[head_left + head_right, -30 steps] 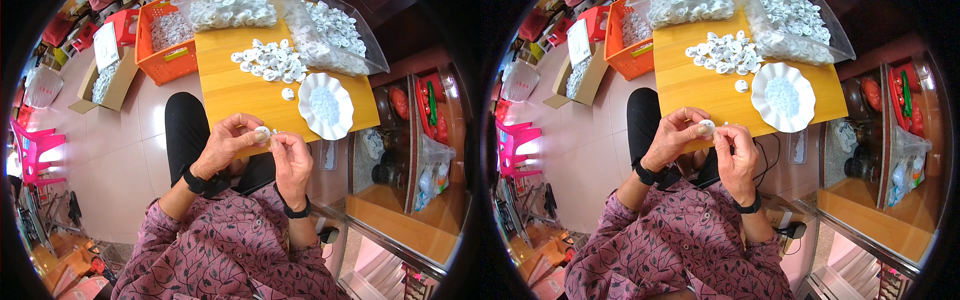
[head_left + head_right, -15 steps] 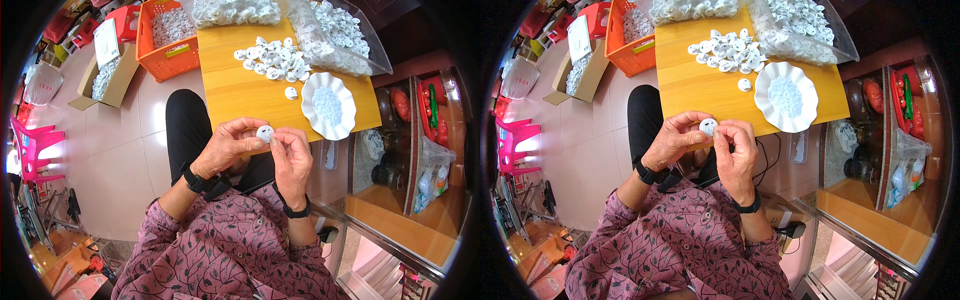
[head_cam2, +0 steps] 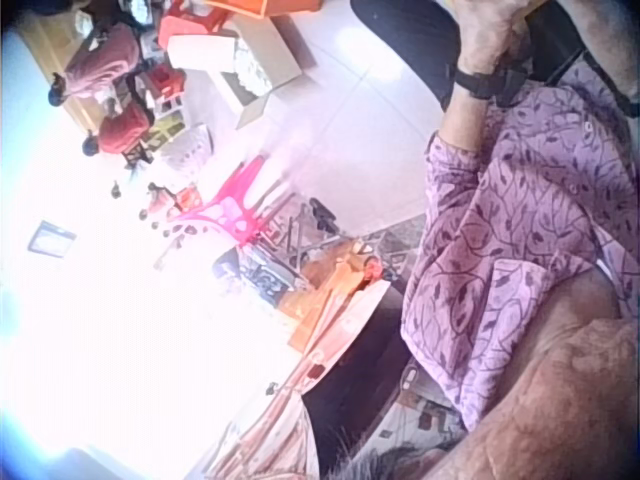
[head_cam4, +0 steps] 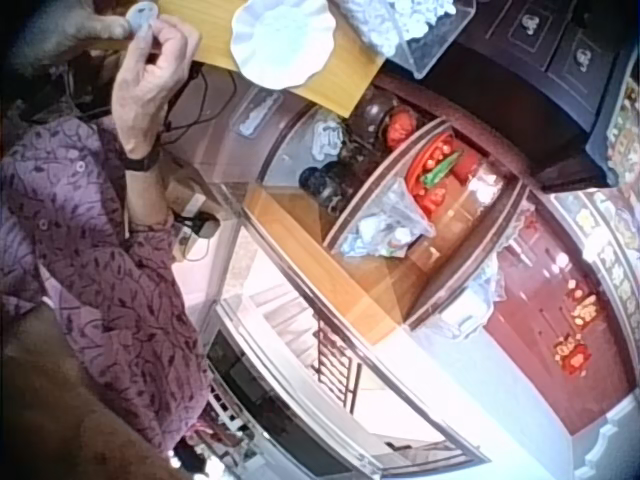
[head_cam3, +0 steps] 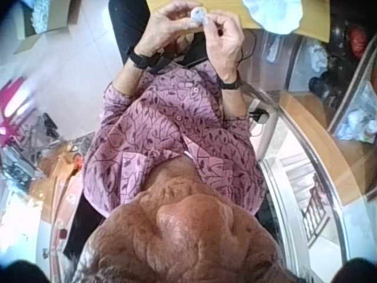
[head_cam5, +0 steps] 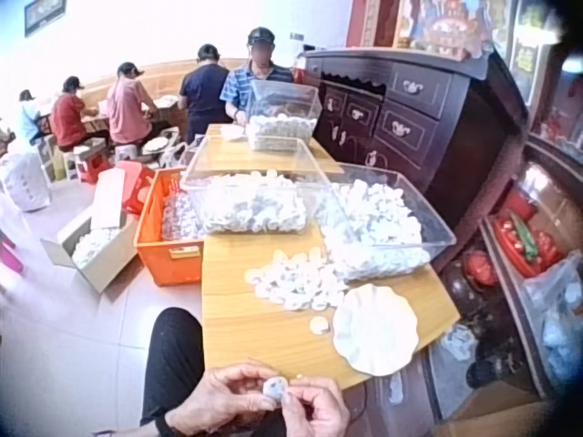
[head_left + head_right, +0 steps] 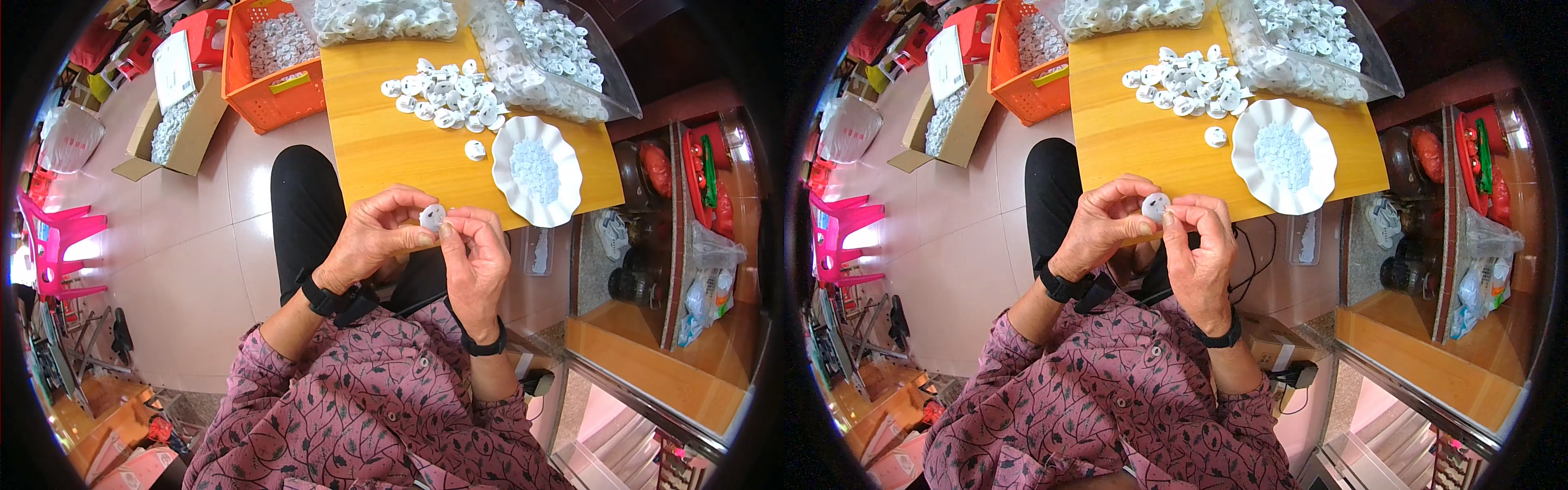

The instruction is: Inspecting and handling small white plastic components at a workshop desk.

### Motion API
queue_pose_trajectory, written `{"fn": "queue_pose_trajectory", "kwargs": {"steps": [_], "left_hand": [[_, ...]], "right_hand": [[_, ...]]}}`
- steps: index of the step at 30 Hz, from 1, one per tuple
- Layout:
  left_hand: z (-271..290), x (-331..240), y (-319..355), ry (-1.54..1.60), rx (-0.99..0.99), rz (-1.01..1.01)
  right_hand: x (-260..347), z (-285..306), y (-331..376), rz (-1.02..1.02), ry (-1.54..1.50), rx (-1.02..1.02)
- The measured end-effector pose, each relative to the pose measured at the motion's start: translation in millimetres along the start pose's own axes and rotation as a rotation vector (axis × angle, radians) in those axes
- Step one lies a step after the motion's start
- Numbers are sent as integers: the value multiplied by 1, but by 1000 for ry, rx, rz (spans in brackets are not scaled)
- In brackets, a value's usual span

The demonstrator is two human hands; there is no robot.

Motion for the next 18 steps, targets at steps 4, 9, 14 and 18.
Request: {"fn": "queue_pose_trajectory", "kwargs": {"steps": [4,9,14,18], "left_hand": [[1,0,1,9,-5,-8],[1,-1,0,-24,15,-39],[2,-1,0,-40,24,-66],[4,-2,1,-68,36,-66]], "right_hand": [[1,0,1,-2,8,-5],[3,-1,1,7,33,-13],[6,-2,2,41,93,-16],[14,-4,2,113,179,-21]]}}
Point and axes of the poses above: each hand's wrist, its own y-axis away from the middle knuckle, its own z-axis out of the back of the hand, x = y × z, the point moved 4 cm from there along -y, towards the middle knuckle, and after that the axes turned 12 degrees about -z, right-handed, at the moved point
